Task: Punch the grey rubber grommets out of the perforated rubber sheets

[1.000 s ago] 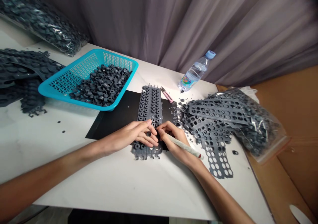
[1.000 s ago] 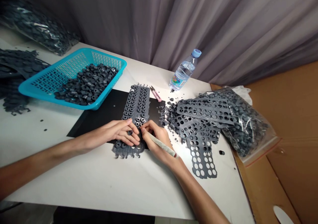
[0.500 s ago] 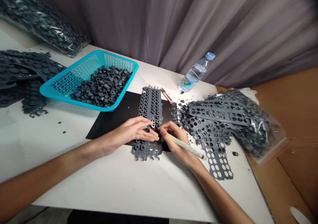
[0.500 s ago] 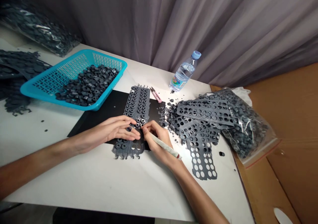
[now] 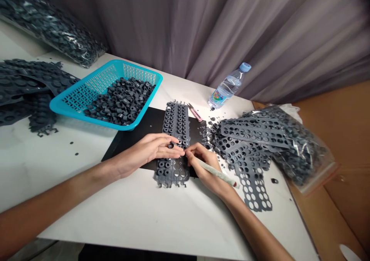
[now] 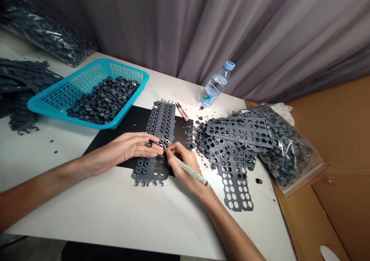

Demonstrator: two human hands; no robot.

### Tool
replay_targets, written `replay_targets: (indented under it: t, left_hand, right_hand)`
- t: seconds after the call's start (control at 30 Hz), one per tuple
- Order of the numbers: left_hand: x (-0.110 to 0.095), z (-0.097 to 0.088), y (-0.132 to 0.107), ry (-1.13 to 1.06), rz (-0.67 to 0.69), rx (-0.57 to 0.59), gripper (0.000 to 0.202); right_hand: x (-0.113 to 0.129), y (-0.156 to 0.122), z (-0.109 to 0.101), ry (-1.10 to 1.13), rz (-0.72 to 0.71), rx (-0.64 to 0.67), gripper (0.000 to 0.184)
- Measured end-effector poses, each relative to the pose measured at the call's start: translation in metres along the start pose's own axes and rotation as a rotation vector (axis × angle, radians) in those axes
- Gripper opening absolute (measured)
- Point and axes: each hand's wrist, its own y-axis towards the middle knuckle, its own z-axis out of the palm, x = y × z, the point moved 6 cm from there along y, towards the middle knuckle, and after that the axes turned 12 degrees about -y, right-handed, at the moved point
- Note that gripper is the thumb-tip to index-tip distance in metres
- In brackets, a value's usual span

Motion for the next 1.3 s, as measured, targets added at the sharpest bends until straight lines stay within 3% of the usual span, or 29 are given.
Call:
replay_targets:
  t: [0.17,0.47,0.8,1.3]
  left_hand:
    - [0.0023,-0.0009,0.0027,-0.028,-0.005,0.066,0.039]
    - [0.0009,0.0039,-0.0017,0.031,-0.006,0.010,0.037]
    - [-0.0019,0.0021,-0.0020,-0.043,0.002,-0.020,0.022]
    - [0.0012,0.0013,-0.0015,-0.032,0.014,-0.036,0.026]
  right_hand:
    - [0.0014,-0.0002,-0.0012,-0.006,0.001,0.003,0.025]
    - [-0.0005,-0.0008,0.0004,-0.019,0.002,0.017,0.027]
    - [-0.0032,0.0004,0.0002,-0.013,-0.005,0.009,0.026]
    - [-0.0049,-0.0007,0.0006,-0.005,-0.008,0.013,0.025]
